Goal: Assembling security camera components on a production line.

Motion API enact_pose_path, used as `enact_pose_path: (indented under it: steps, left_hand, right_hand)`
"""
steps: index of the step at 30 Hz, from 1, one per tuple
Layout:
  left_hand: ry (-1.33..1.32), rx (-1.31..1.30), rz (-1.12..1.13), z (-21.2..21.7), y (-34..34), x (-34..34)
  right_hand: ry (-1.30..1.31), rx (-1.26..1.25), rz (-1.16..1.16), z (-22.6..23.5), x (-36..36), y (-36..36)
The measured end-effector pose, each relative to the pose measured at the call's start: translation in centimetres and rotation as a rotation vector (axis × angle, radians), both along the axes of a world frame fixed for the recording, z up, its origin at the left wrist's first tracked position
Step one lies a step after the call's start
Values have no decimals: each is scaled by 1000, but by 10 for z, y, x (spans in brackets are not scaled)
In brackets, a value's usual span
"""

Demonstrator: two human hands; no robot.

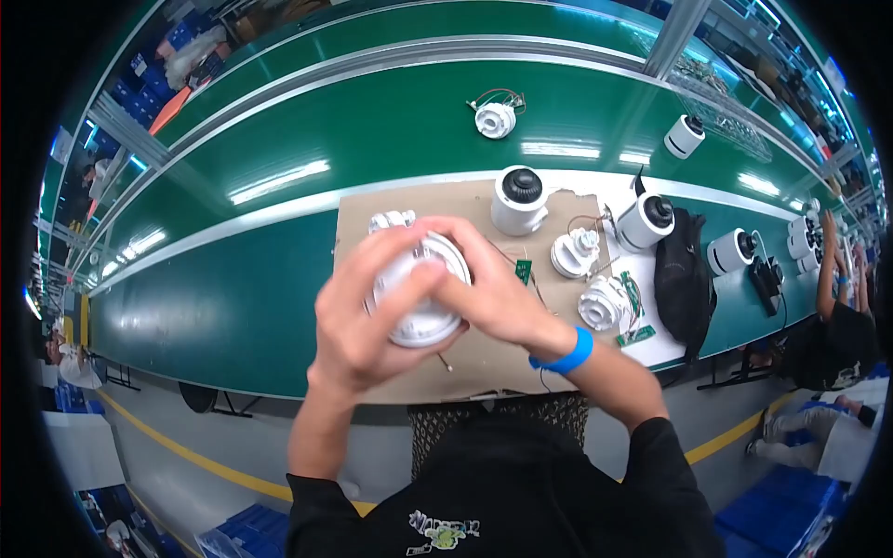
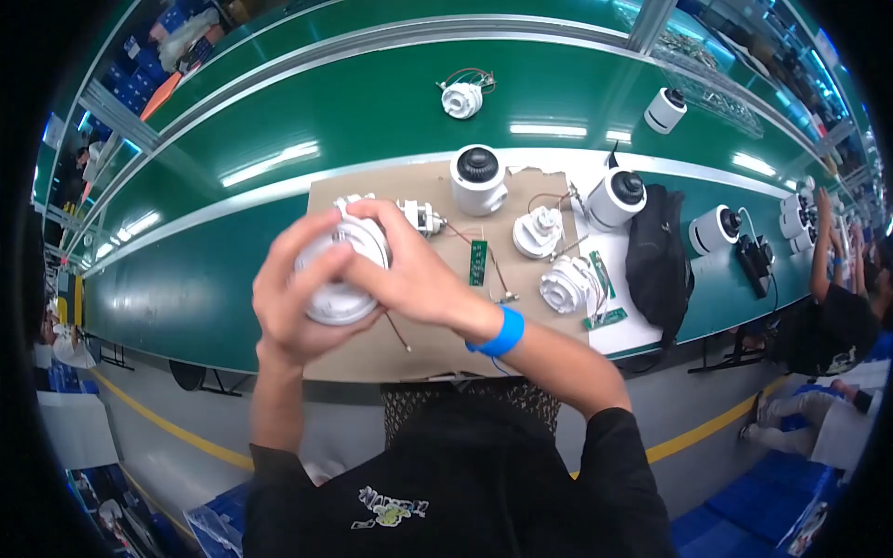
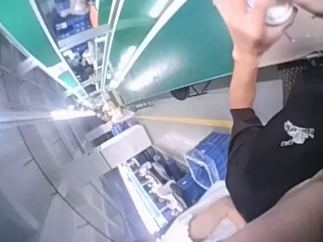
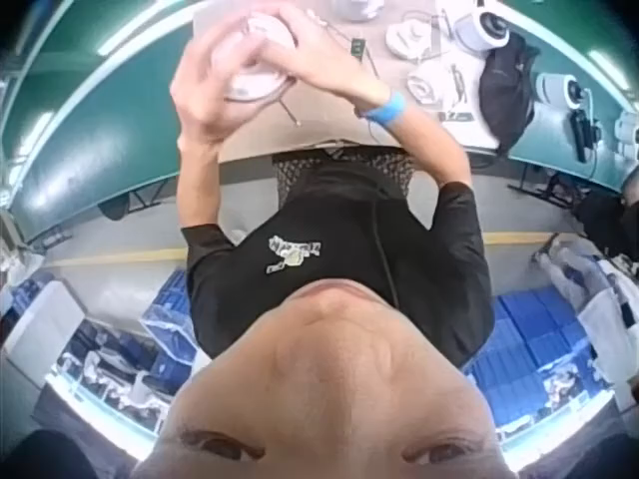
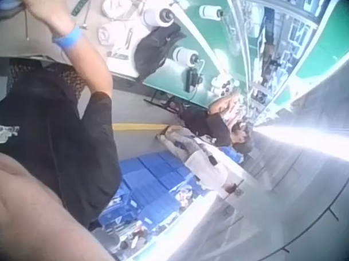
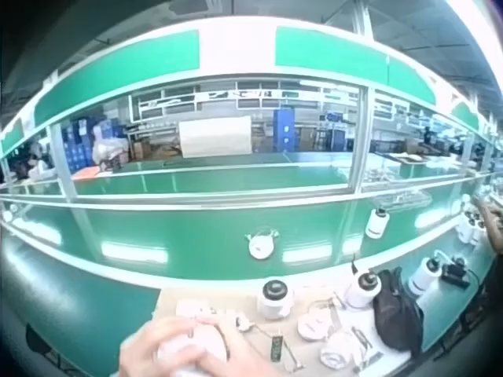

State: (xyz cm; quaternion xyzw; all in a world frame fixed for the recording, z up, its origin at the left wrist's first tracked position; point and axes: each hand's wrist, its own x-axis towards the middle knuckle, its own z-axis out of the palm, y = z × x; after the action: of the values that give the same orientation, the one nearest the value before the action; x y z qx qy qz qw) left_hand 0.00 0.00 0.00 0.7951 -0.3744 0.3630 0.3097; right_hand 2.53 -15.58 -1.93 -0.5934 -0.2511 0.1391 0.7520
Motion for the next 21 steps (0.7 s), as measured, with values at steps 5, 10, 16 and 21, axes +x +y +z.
enact_pose_path:
  steps: [5,10,16,21]
  left_hand:
    - [20,-5,61,-1,16,98]
    - [121,-175,376,-72,105,240]
    - [-48,-194,510,-142,180,334]
    - [70,-134,686,-138,175,334]
  right_hand:
    - [53,-244,-24,13,92,-31]
    - [58,-21,-176,17,121,-127]
    - [163,-55,-869,15,152,-281]
    - [196,-508,-1159,-13,224,-358]
